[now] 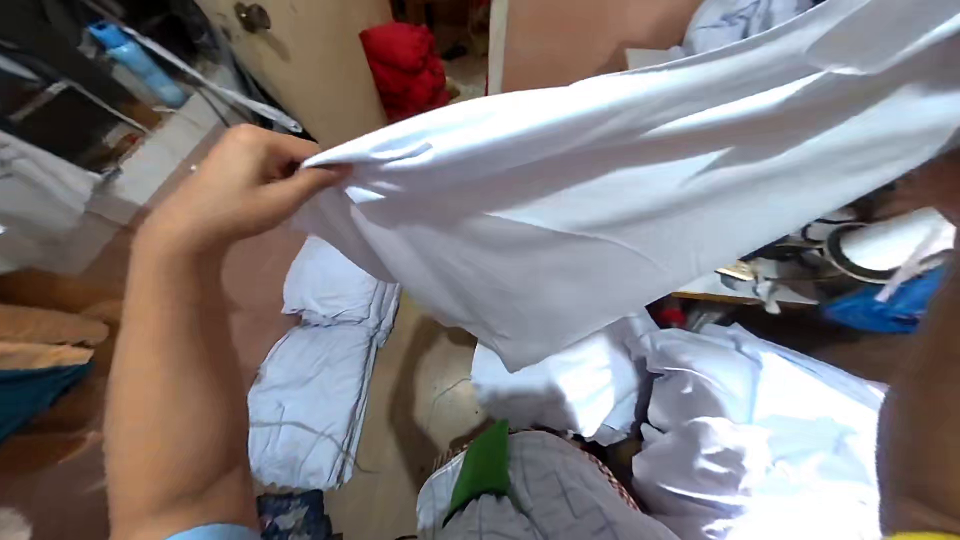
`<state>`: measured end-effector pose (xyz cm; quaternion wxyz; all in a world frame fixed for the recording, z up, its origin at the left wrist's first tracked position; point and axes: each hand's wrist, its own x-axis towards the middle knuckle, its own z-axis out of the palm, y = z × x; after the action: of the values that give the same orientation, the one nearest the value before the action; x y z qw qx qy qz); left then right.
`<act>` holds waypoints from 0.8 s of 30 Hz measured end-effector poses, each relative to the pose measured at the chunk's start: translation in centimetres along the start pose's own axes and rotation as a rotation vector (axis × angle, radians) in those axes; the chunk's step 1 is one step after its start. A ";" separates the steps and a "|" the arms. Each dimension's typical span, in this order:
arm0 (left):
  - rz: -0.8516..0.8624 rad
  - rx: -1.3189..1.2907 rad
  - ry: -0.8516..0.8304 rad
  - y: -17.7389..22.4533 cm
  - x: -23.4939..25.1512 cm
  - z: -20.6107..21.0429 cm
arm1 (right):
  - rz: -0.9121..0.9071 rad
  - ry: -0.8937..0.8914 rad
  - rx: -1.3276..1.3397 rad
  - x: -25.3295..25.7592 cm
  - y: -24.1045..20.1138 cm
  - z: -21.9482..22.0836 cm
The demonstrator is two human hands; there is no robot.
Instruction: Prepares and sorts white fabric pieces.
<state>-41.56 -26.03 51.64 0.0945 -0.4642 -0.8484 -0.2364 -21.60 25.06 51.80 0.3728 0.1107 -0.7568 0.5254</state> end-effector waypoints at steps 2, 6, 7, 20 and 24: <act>-0.006 -0.005 0.079 1.1 1.1 -0.3 | -0.003 0.011 -0.039 -1.1 -1.3 -1.4; 0.038 -0.349 0.202 1.6 4.0 0.9 | 0.110 0.117 -0.053 -0.1 -6.0 1.2; 0.000 -0.462 0.225 2.3 4.9 1.6 | 0.141 0.153 -0.062 0.1 -6.4 1.3; -0.198 -1.226 0.493 9.0 13.0 9.7 | 0.110 0.147 0.530 3.2 -2.2 -5.0; -0.888 -1.173 -0.078 5.5 4.5 22.9 | 0.753 0.102 0.012 -13.7 6.6 -3.6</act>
<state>-38.09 -8.95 35.11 -0.3042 -0.0592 -0.6933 -0.6506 -14.17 27.96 38.37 0.1900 -0.1992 -0.7219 0.6349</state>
